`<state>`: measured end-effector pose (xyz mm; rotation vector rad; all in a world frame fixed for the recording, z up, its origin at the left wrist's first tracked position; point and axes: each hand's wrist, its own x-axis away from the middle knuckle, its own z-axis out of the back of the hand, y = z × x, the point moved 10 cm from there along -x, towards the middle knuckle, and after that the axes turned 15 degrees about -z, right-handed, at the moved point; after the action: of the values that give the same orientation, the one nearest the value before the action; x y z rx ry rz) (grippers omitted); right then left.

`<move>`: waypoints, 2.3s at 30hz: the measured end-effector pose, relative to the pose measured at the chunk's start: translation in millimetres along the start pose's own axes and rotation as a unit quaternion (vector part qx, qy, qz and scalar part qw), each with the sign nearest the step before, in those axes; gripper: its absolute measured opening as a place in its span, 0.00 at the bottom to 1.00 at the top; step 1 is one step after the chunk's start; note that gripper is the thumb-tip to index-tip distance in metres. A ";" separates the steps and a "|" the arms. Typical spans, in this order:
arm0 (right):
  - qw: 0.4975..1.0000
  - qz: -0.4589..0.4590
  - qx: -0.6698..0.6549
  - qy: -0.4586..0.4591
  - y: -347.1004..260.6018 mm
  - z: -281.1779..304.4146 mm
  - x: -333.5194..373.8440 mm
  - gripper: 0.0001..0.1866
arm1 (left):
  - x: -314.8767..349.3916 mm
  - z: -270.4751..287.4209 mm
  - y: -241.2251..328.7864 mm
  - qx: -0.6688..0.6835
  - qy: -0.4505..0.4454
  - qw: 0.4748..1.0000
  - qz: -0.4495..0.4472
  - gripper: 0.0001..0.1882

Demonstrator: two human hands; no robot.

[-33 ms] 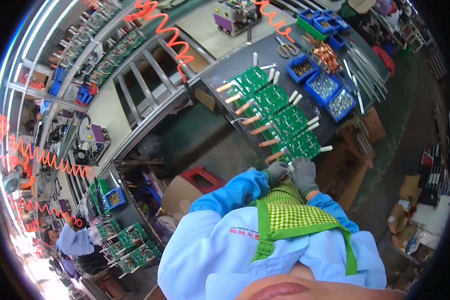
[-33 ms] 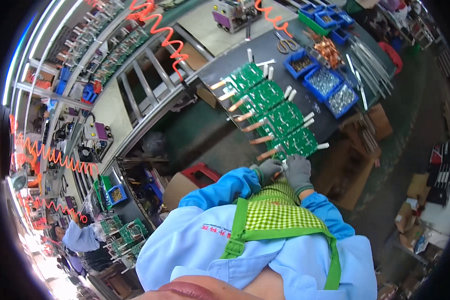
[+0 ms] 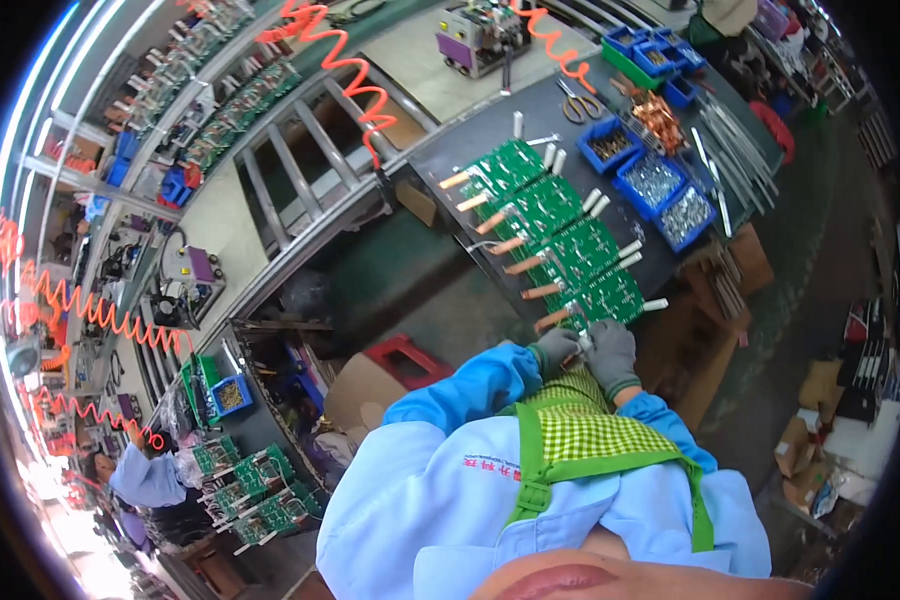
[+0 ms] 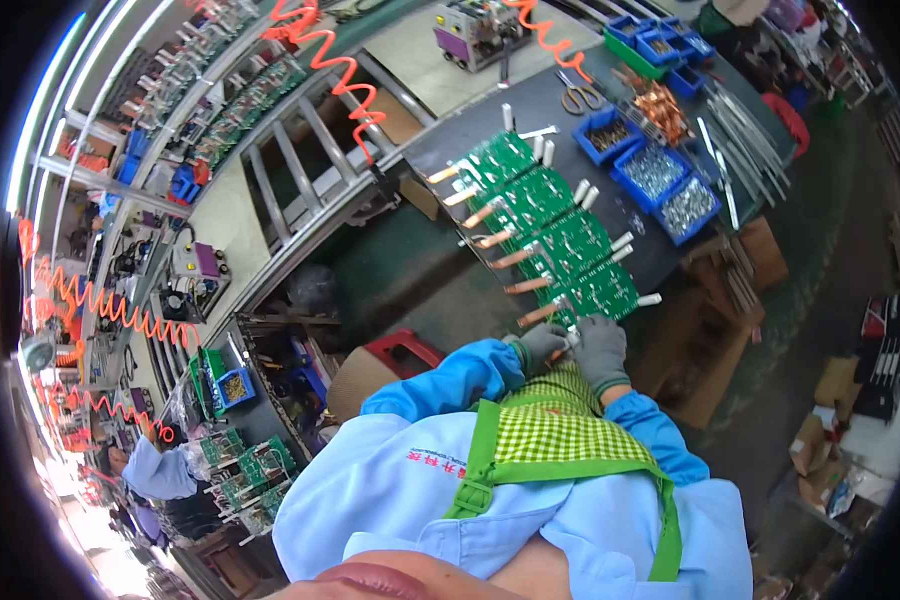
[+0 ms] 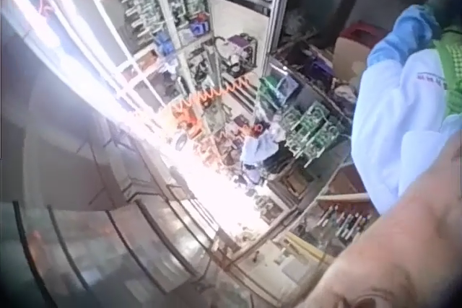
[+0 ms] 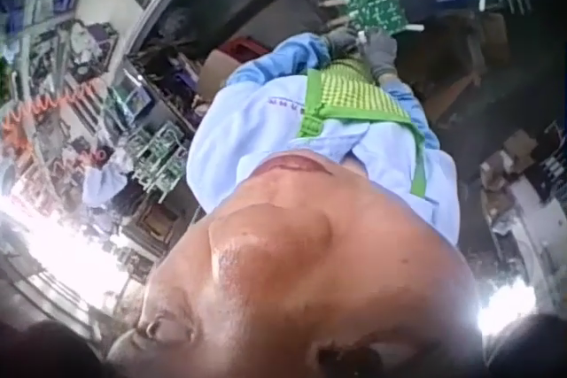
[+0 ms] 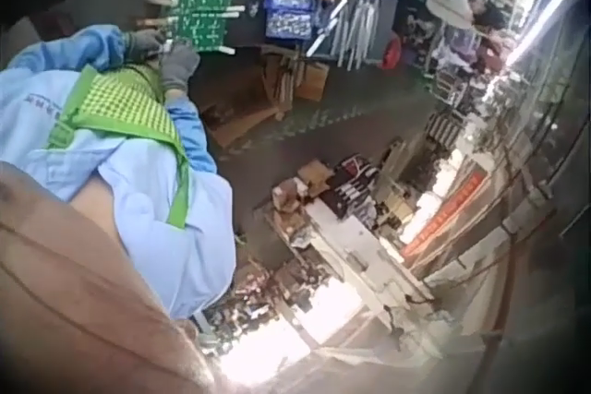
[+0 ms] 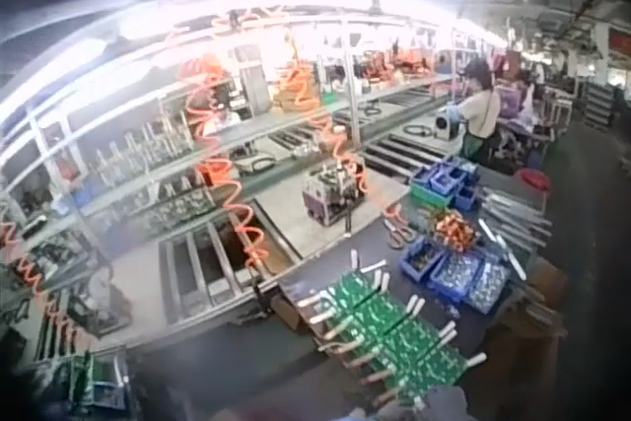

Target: Manually assemble components and secure them with fasteners on printed circuit boards.

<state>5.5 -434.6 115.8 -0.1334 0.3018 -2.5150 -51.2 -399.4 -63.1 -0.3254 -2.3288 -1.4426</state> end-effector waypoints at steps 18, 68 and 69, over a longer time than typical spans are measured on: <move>0.990 0.065 -0.126 0.024 4.5 6.4 0.9 0.08 | 12.4 -16.9 35.0 0.113 0.016 0.993 0.030 0.07; 0.995 -0.040 -0.016 -0.089 12.6 -20.0 -25.6 0.12 | 21.7 -11.2 29.7 0.155 -0.025 0.984 0.087 0.12; 0.991 -0.054 -0.085 -0.088 17.1 -7.8 -27.6 0.13 | 15.1 -12.0 23.9 0.142 -0.090 0.983 0.073 0.12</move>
<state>36.2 -430.8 103.3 -0.4472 0.4457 -2.5596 -53.2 -399.5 -32.5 -0.5508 -2.5511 -1.0317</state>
